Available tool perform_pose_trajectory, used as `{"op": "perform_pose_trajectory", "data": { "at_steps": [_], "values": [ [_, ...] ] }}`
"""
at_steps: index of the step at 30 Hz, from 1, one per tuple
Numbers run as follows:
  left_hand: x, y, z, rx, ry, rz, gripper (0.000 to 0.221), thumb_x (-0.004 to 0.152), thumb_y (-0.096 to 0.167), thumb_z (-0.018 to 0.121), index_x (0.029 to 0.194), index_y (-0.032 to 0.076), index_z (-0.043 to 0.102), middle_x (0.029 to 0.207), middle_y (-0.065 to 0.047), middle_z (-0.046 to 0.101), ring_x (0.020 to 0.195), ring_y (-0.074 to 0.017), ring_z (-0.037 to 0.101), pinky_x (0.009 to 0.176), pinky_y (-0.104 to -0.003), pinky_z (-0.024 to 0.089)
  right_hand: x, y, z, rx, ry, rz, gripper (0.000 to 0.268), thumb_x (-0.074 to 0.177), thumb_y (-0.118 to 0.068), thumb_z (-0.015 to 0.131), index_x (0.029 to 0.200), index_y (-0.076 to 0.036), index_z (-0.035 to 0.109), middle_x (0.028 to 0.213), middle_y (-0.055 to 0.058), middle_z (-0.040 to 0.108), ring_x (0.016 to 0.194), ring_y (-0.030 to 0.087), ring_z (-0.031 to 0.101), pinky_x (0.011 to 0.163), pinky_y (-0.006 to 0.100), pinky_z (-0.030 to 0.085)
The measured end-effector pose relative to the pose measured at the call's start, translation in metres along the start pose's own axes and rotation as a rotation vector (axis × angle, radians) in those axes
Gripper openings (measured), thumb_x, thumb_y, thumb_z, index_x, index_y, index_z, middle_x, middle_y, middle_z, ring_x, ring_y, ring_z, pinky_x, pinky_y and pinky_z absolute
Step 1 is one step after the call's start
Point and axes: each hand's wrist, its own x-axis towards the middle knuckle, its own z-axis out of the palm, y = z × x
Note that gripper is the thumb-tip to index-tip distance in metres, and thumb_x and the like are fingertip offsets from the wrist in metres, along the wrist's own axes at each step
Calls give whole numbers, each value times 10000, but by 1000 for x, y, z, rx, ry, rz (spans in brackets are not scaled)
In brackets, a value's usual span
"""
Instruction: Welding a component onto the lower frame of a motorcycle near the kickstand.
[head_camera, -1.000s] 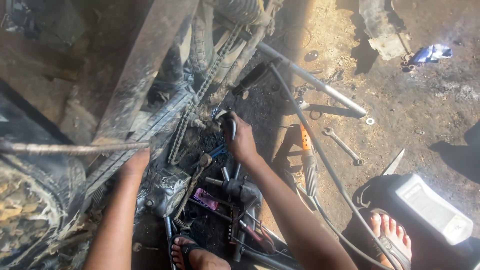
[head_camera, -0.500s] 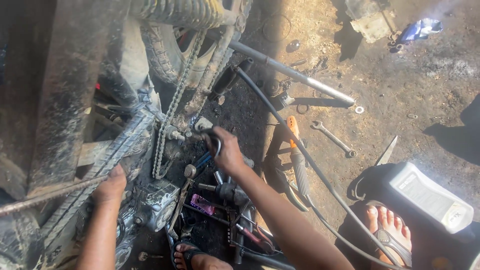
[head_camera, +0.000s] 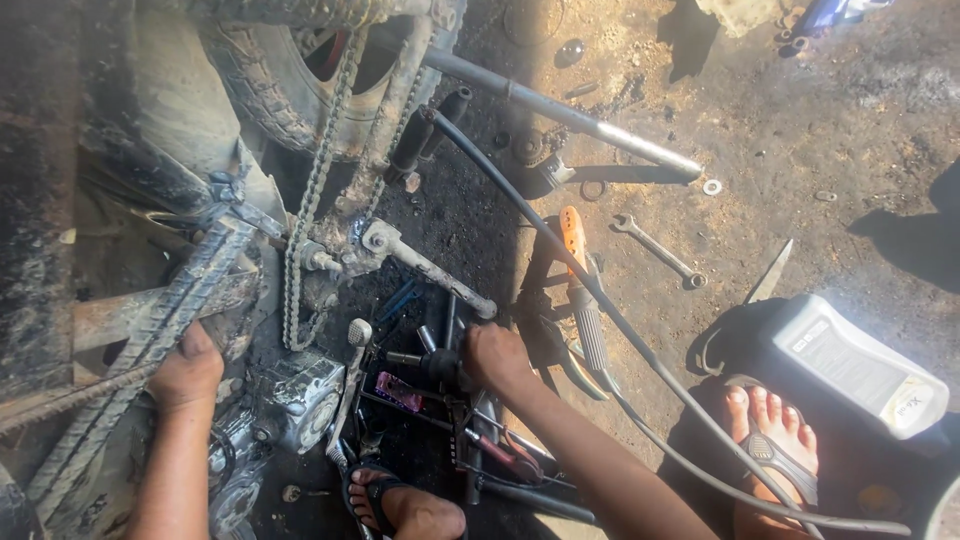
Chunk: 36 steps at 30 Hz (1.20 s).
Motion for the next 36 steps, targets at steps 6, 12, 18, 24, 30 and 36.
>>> {"op": "perform_pose_trajectory", "data": {
  "at_steps": [6, 12, 18, 24, 30, 36],
  "values": [
    [12, 19, -6, 51, -18, 0, 345, 1150, 245, 545, 1290, -30, 700, 1241, -250, 708, 1128, -431, 665, 1012, -478, 523, -33, 19, 22, -111, -105, 79, 233, 941, -157, 523, 911, -44, 725, 892, 192, 741, 812, 350, 759, 669, 466, 621],
    [11, 34, -4, 39, -90, -95, 358, 1109, 284, 574, 1308, 16, 703, 1261, -228, 705, 1147, -436, 654, 1016, -489, 511, -39, 38, 8, -130, -110, 138, 270, 939, -204, 517, 976, -17, 708, 945, 229, 721, 911, 394, 734, 776, 494, 597],
    [19, 38, 5, -36, -131, -170, 390, 1054, 320, 587, 1327, 61, 684, 1288, -199, 689, 1182, -425, 636, 1059, -490, 495, -45, 18, -62, -89, -481, 223, 436, 982, -419, 562, 1009, -28, 753, 974, 197, 723, 953, 363, 722, 841, 485, 574],
    [12, 23, 25, -31, -23, -32, 401, 1042, 333, 610, 1306, 38, 676, 1290, -217, 676, 1206, -442, 620, 1054, -512, 483, -38, 4, -67, -111, -31, -120, 314, 978, -313, 616, 942, -13, 702, 863, 224, 711, 844, 389, 732, 721, 467, 610],
    [9, 9, 59, 80, 74, -9, 467, 951, 398, 634, 1218, 18, 684, 1235, -242, 686, 1096, -436, 646, 951, -500, 513, -33, -81, -218, -96, 120, -260, 355, 1009, -346, 582, 931, -14, 680, 753, 207, 689, 699, 367, 704, 634, 484, 571],
    [33, 50, 28, -184, 10, -91, 320, 1019, 316, 609, 1175, 52, 703, 1088, -220, 710, 966, -436, 669, 863, -506, 543, -24, 8, -173, -234, 117, 181, 429, 892, -413, 708, 1104, -42, 671, 1103, 189, 668, 1044, 327, 664, 835, 457, 556]
  ]
}}
